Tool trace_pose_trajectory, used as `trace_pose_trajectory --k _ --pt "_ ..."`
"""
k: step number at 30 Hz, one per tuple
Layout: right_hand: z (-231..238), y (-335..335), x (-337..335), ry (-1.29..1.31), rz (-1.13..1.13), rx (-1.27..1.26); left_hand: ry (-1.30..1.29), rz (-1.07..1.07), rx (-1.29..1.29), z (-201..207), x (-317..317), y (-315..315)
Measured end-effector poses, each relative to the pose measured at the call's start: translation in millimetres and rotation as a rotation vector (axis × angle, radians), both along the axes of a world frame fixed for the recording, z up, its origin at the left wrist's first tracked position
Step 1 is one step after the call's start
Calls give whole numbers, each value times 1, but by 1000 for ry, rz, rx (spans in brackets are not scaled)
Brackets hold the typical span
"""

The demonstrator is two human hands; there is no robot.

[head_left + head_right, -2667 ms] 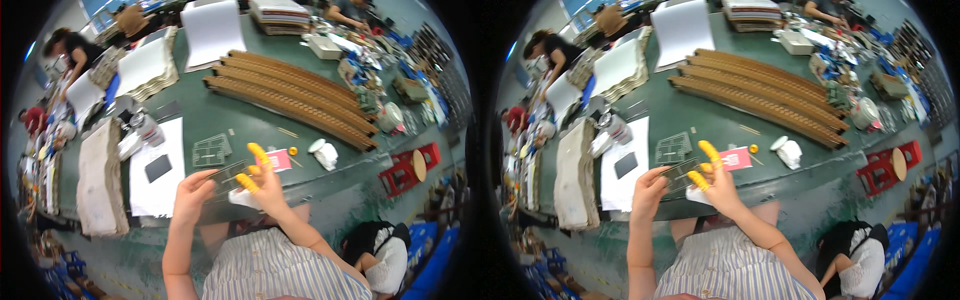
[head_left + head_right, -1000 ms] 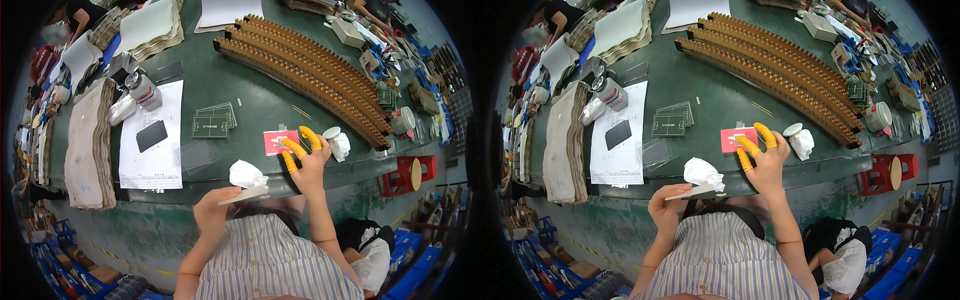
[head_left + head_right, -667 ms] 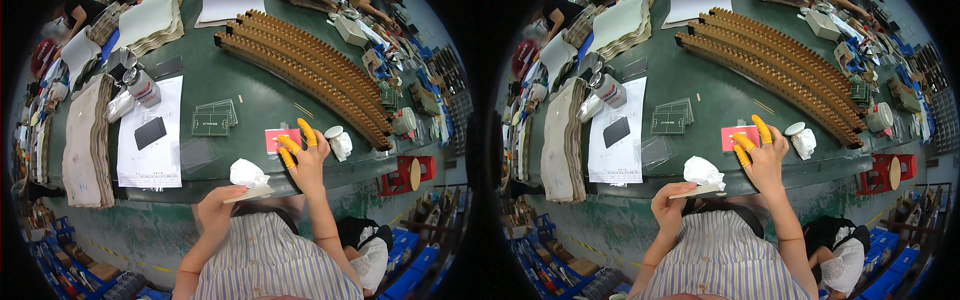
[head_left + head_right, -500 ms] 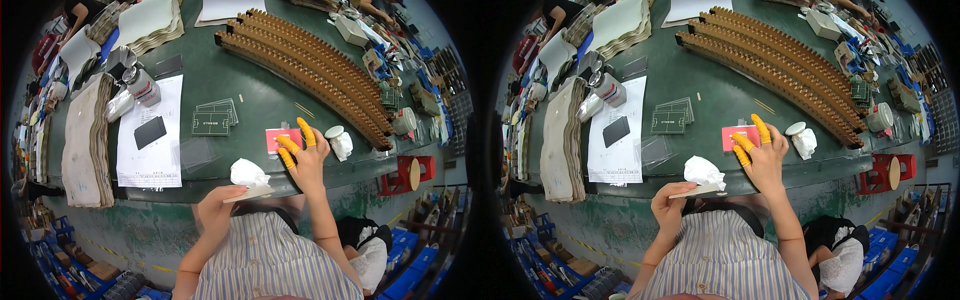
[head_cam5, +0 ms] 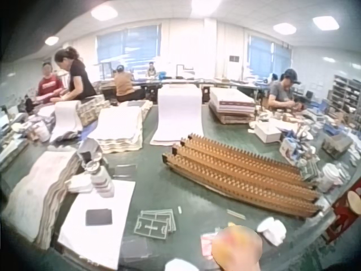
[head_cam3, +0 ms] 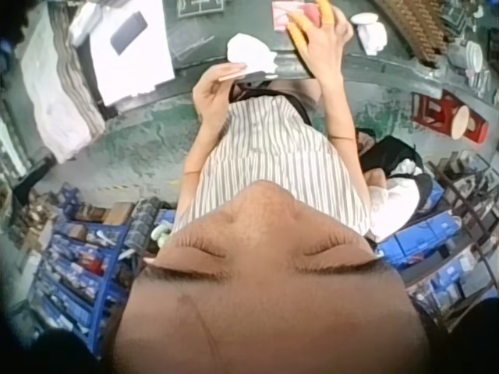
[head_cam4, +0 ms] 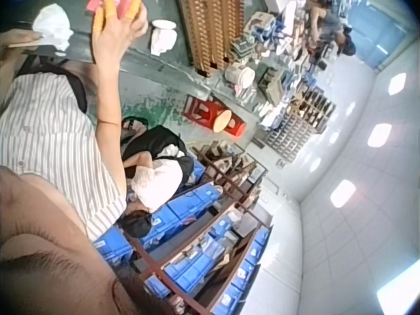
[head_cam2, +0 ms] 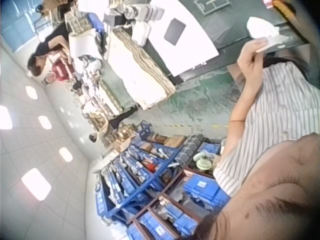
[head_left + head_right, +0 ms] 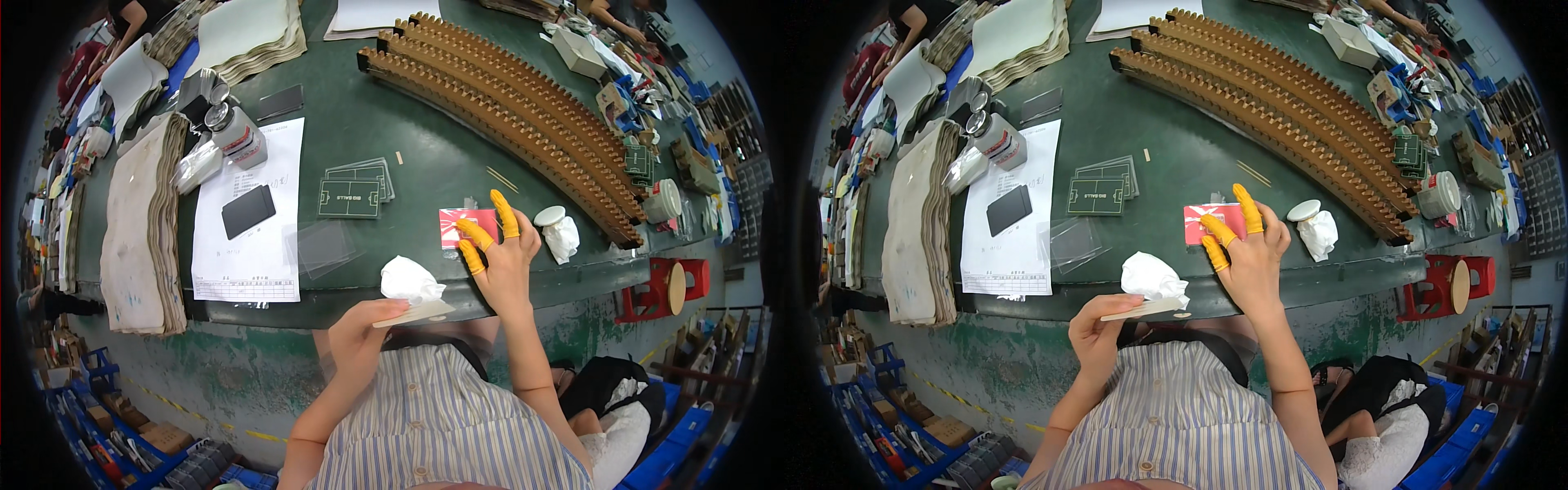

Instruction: The person wipes a small rectangular card with a white cloth, flipping it over to clean both sides. The person then places the card down and picks up another card to repeat the wiping process.

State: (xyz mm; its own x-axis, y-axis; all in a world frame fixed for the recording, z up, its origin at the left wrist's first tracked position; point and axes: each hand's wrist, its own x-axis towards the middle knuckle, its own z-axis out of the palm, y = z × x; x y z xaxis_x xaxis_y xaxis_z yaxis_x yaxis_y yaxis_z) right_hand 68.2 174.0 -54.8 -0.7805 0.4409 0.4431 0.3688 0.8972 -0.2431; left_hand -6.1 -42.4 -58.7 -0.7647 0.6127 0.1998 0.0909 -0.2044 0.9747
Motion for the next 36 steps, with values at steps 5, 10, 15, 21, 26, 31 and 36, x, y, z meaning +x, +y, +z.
trace_pose_trajectory --k 5,10,15,21,26,31,36 --pt "-3 -1 9 193 -31 -132 -9 8 0 4 3 -1" --pt "2 -30 33 510 -16 -298 80 11 13 2 2 -3" --pt "10 -66 55 511 86 -220 115 15 10 4 4 -3" --pt "20 -82 59 341 208 -93 146 9 -21 6 11 -4" --pt "24 -88 58 317 203 -100 207 10 -46 9 13 -6" --pt "19 -94 59 286 244 -130 274 15 -55 8 13 -8" --pt "5 -100 62 278 211 -243 311 15 -66 7 12 -8"
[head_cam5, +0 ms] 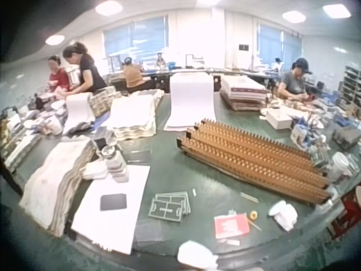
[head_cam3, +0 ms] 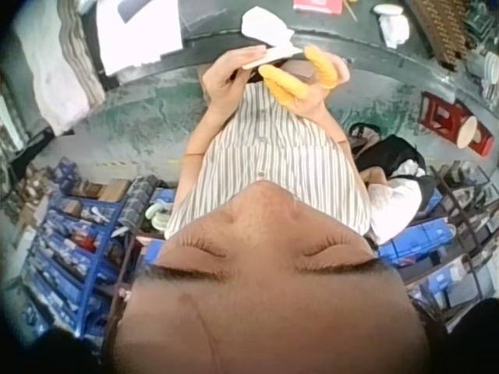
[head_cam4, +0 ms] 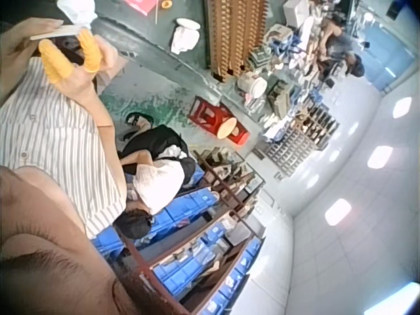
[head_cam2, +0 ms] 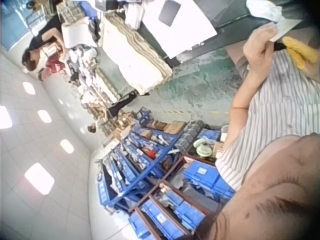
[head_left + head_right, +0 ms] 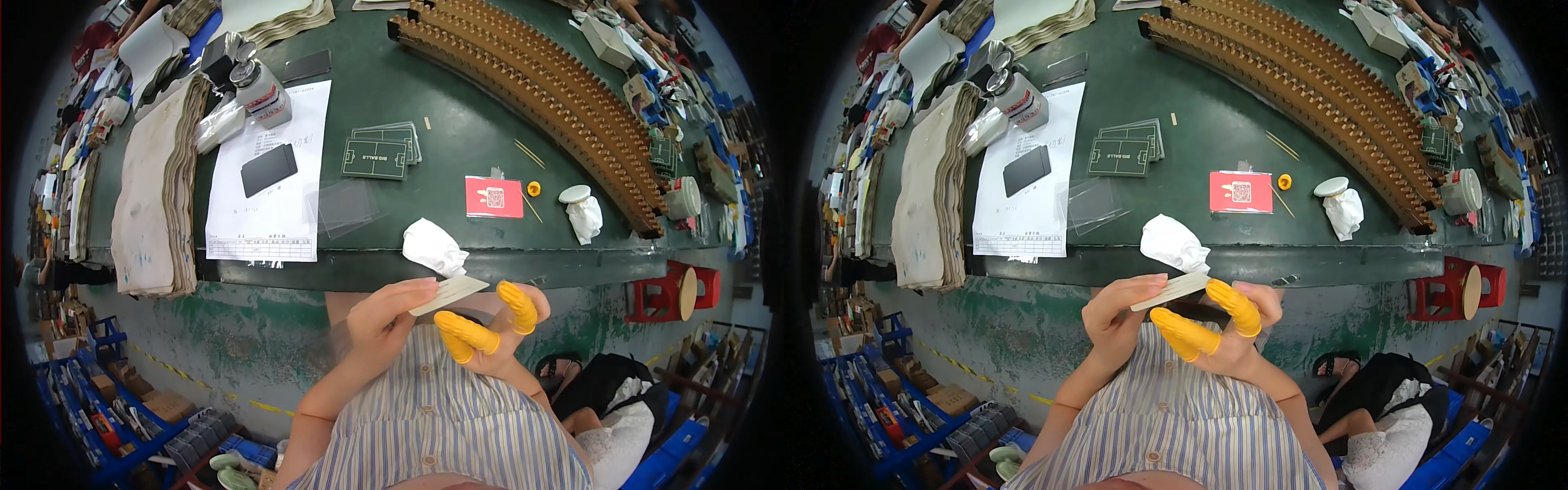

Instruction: The person wipes a small rectangular card with a white cloth, flipping it over to clean both sides. The person then places the card down and picks up another card to repeat the wiping process.

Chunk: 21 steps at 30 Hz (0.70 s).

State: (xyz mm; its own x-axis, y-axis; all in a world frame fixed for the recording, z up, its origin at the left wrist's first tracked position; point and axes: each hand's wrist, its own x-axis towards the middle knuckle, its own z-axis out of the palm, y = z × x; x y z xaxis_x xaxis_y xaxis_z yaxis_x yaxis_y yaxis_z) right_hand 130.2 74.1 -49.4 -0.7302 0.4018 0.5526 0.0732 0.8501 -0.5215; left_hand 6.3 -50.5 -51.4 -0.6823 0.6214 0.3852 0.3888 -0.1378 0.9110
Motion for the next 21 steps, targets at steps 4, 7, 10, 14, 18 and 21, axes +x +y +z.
trace_pose_trajectory --k 4,7,10,14,18,21 --pt "0 -2 -1 3 4 -78 0 3 -28 4 0 -1" --pt "-1 -4 -4 12 -5 -129 7 -6 -21 3 -1 -1" --pt "0 -2 -4 -16 -1 -51 9 -6 -34 3 -1 0" --pt "2 0 -1 -67 -6 25 24 8 -40 5 -3 -1" --pt "11 3 -2 -106 3 120 11 28 -25 4 -4 -2" --pt "5 0 -2 -68 -41 57 15 31 -14 4 -4 -2"
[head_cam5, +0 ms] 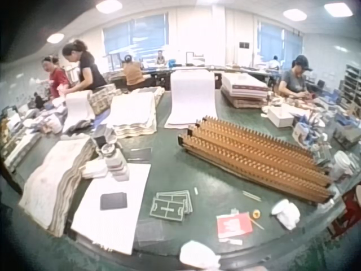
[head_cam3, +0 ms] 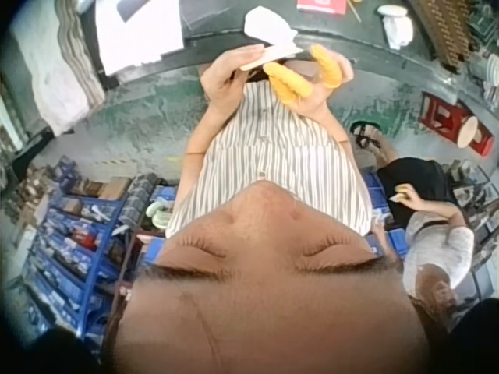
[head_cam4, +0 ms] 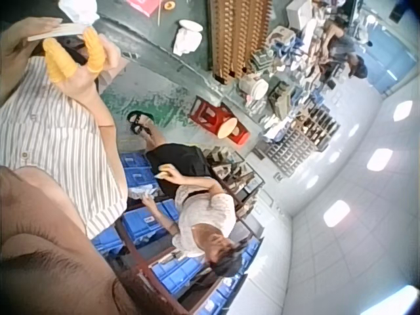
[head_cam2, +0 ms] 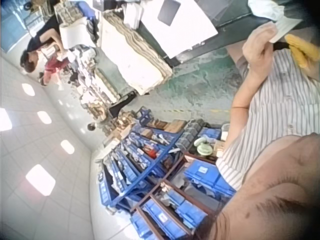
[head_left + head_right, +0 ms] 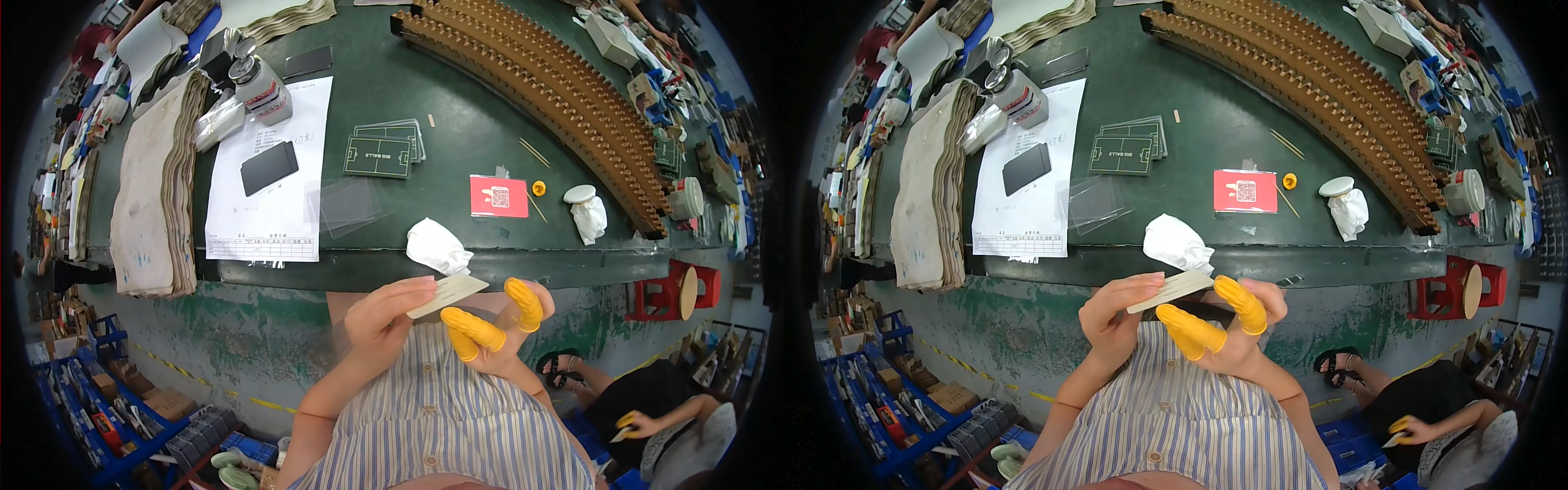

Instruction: The person wipes a small rectangular card with a white cloth, flipping it over to clean both sides. The person then places the card down and picks up another card to repeat the wiping process.

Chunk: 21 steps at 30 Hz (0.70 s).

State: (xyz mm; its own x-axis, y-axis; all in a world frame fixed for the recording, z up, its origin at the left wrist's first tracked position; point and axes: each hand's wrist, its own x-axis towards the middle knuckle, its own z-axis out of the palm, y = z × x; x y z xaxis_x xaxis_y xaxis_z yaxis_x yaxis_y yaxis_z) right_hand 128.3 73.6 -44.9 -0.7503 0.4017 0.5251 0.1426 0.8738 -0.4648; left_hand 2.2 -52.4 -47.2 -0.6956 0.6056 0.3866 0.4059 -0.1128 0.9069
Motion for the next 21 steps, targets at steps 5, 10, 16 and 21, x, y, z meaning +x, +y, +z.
trace_pose_trajectory --k 5,10,16,21 --pt "-3 1 -1 1 44 7 25 4 4 -2 -1 0" --pt "0 1 -5 34 49 0 35 11 10 -2 -1 -1" --pt "14 8 -9 11 102 114 62 20 34 -7 -2 -3" --pt "-3 1 -4 27 64 -42 49 18 -13 0 -1 -3"
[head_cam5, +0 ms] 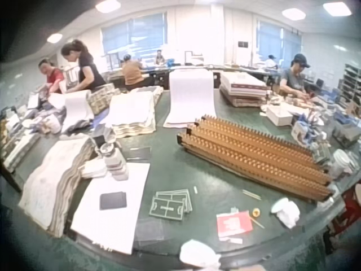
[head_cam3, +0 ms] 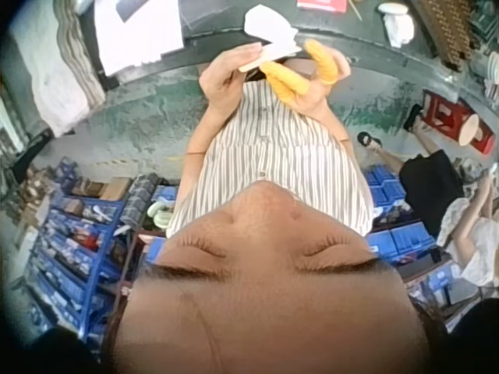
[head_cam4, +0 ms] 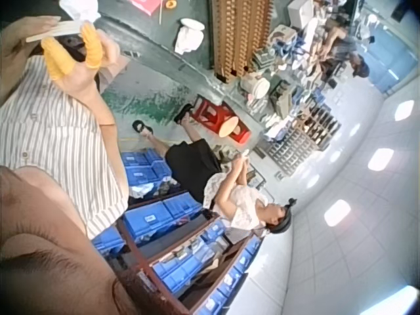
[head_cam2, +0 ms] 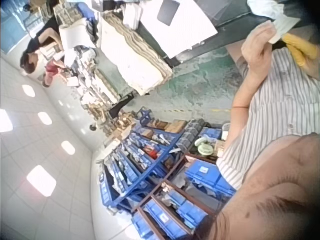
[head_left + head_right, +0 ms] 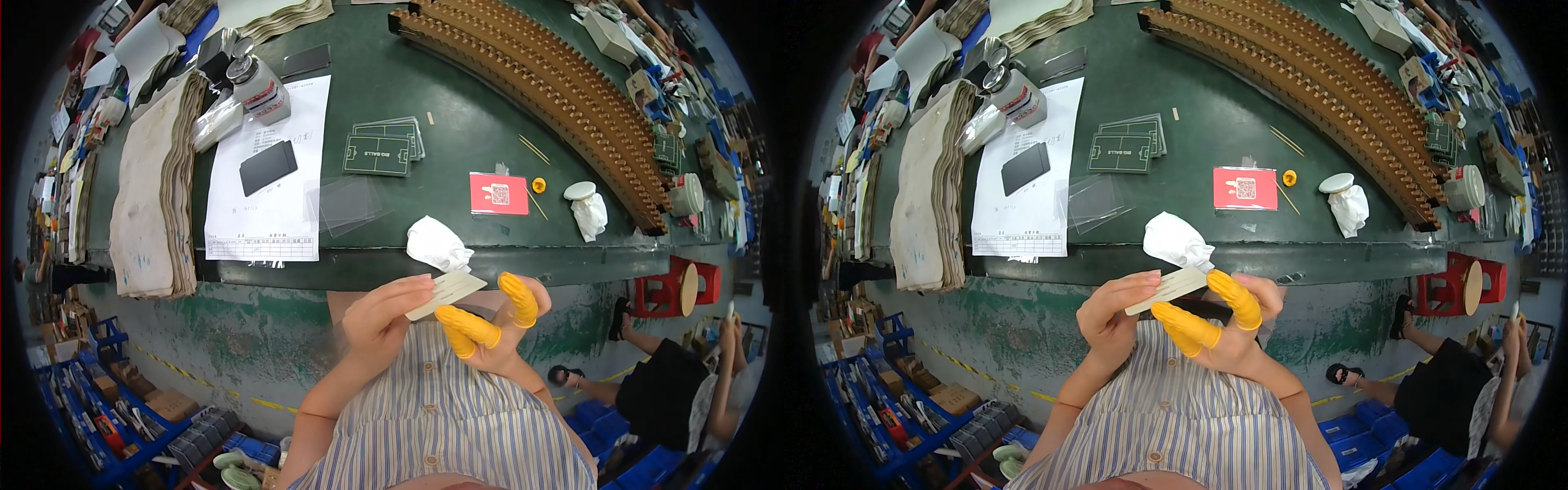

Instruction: The person wipes a small rectangular card with a white cloth, flipping it over to clean both sides. The person then places the card down and picks up another card to repeat the wiping process.

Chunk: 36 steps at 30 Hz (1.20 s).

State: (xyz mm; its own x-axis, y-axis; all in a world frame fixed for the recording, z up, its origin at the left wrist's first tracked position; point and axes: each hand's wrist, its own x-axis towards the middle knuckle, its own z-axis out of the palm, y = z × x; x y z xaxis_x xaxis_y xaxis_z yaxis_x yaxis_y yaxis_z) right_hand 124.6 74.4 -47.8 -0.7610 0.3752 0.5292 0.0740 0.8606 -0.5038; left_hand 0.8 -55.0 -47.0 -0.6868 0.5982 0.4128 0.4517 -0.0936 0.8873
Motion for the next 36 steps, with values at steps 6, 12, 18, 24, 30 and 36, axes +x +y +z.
trace_pose_trajectory --k 6,12,18,24,30,36 --pt "8 5 -5 36 4 70 -3 11 44 -6 -1 0" --pt "18 10 -8 19 9 185 -9 44 54 -5 -2 0" --pt "8 5 -5 2 24 62 1 30 30 -3 -2 -1" --pt "2 -1 -3 -52 34 -32 4 20 24 -5 0 -1" --pt "0 1 -2 -9 3 -38 11 35 17 -3 0 -2" --pt "12 6 -6 -7 -7 150 9 55 36 -3 1 -3"
